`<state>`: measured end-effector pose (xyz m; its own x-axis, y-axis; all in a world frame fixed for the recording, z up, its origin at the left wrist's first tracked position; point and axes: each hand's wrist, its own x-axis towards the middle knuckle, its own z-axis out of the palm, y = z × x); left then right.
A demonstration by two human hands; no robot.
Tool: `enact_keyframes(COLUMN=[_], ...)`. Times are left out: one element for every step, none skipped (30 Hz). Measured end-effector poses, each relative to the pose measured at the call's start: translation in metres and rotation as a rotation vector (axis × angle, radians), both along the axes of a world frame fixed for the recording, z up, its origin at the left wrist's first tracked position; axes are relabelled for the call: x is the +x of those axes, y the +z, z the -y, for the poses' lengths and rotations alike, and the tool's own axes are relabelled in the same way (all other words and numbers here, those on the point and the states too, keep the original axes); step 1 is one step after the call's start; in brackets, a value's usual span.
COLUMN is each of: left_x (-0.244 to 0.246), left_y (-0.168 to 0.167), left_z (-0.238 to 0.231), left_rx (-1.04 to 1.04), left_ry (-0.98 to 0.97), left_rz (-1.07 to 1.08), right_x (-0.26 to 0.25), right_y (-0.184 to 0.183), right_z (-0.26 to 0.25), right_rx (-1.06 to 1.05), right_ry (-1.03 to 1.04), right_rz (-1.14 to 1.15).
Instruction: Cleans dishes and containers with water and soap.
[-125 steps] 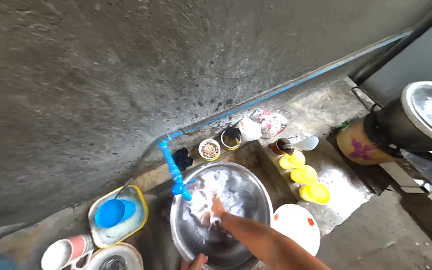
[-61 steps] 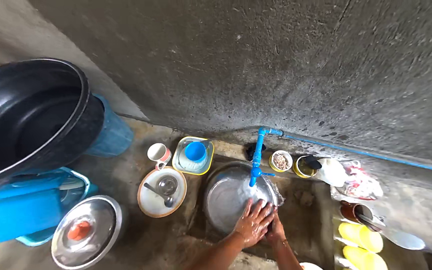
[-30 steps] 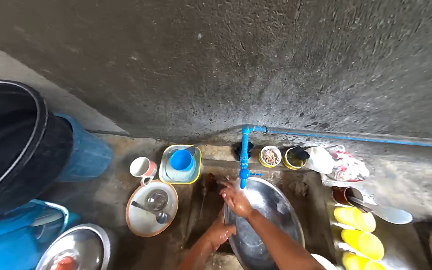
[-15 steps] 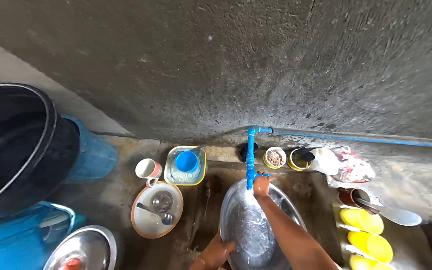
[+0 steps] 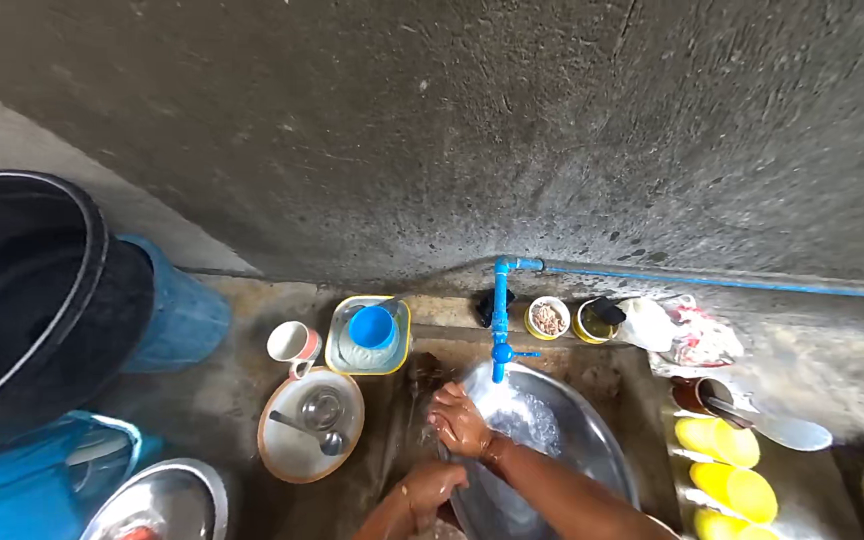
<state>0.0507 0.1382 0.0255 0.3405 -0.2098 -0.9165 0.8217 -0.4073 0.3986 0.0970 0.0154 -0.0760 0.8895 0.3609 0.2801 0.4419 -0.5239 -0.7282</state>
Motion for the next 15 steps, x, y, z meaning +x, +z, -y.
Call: enact_keyframes(left_x=[-0.002, -0.009, -0.015, -0.021, -0.027, -0.032, -0.035, -0.036, -0.036, -0.036, -0.036, -0.039, -0.043, -0.046, -0.05], left_y=[0.001, 0.002, 0.005, 0.007, 0.006, 0.002, -0.004, -0.011, -0.016, -0.021, -0.024, -0.025, -0.025, -0.023, -0.02], left_z=[0.001, -0.001, -0.002, -0.003, -0.006, -0.011, -0.015, -0.017, -0.017, -0.016, -0.014, -0.012, -0.01, -0.008, -0.007], left_rx=[0.008, 0.018, 0.019, 0.011, 0.008, 0.014, 0.029, 0.043, 0.041, 0.028, 0.012, -0.01, -0.036, -0.065, -0.095], left_ry=[0.028, 0.08, 0.147, 0.226, 0.311, 0.384, 0.436, 0.477, 0.502, 0.511, 0.514, 0.508, 0.495, 0.481, 0.457], left_rz=[0.03, 0.054, 0.067, 0.081, 0.096, 0.117, 0.153, 0.192, 0.229, 0.256, 0.266, 0.258, 0.246, 0.243, 0.243], right_x=[0.005, 0.011, 0.021, 0.032, 0.034, 0.026, 0.009, -0.014, -0.039, -0.064, -0.086, -0.101, -0.106, -0.103, -0.093], right_y=[0.002, 0.003, 0.002, -0.008, -0.017, -0.029, -0.035, -0.036, -0.031, -0.028, -0.026, -0.029, -0.035, -0.047, -0.062], right_z=[-0.001, 0.007, 0.023, 0.048, 0.077, 0.104, 0.124, 0.134, 0.135, 0.129, 0.121, 0.114, 0.108, 0.105, 0.102], right_rx=[0.003, -0.036, -0.079, -0.22, -0.394, -0.537, -0.616, -0.677, -0.736, -0.798, -0.839, -0.877, -0.892, -0.875, -0.812], right_ry=[0.001, -0.11, -0.313, -0.534, -0.687, -0.749, -0.76, -0.73, -0.663, -0.566, -0.443, -0.325, -0.254, -0.257, -0.335], right_rz=[0.037, -0.053, -0.26, -0.408, -0.52, -0.619, -0.686, -0.737, -0.782, -0.808, -0.808, -0.794, -0.785, -0.74, -0.633])
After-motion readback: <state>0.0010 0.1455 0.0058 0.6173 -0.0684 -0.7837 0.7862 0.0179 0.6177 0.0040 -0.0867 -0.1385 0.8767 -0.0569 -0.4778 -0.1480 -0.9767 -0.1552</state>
